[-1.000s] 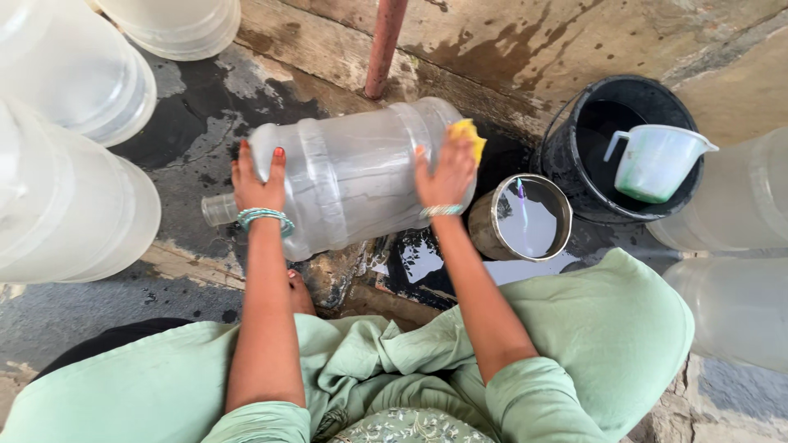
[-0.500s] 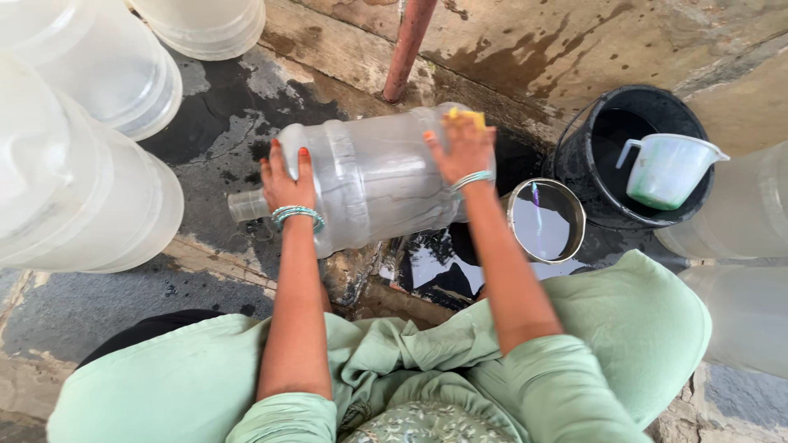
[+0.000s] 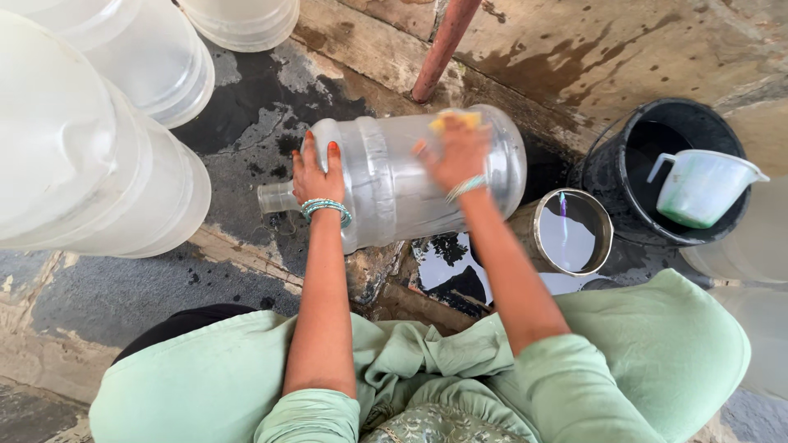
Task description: The person scrubs the exterior of a large plastic water dispenser bottle with a yellow sponge, then rinses it under a running tap. The person shakes the bottle to remove excess water and places it aside.
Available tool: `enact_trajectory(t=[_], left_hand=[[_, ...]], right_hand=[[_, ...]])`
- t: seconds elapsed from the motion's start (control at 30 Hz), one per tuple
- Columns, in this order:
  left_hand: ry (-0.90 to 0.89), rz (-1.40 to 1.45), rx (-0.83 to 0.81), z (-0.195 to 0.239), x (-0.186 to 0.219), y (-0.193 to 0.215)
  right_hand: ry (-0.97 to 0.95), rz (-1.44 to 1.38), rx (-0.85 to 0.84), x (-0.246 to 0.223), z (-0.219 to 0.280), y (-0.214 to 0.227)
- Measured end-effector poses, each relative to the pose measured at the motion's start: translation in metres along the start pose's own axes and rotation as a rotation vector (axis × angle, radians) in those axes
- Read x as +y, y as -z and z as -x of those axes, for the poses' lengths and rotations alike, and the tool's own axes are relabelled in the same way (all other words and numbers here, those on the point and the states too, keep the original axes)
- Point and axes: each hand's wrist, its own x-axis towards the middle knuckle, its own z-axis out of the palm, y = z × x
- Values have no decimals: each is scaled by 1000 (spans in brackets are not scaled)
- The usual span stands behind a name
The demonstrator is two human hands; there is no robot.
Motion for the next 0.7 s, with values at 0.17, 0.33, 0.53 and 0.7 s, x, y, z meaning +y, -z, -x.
enact_trajectory(t=[0.17, 0.33, 0.53, 0.7], left_hand=[[-57, 47, 70, 3, 6, 0], [-113, 120, 184, 6, 4, -4], [-128, 146, 204, 5, -4, -14], [-79, 178, 182, -10, 3, -8]], right_hand=[[-143, -157, -270, -2, -55, 14], [360, -307, -141, -115, -69, -7], [374, -434, 10, -139, -17, -7], [438, -115, 144, -80, 69, 12]])
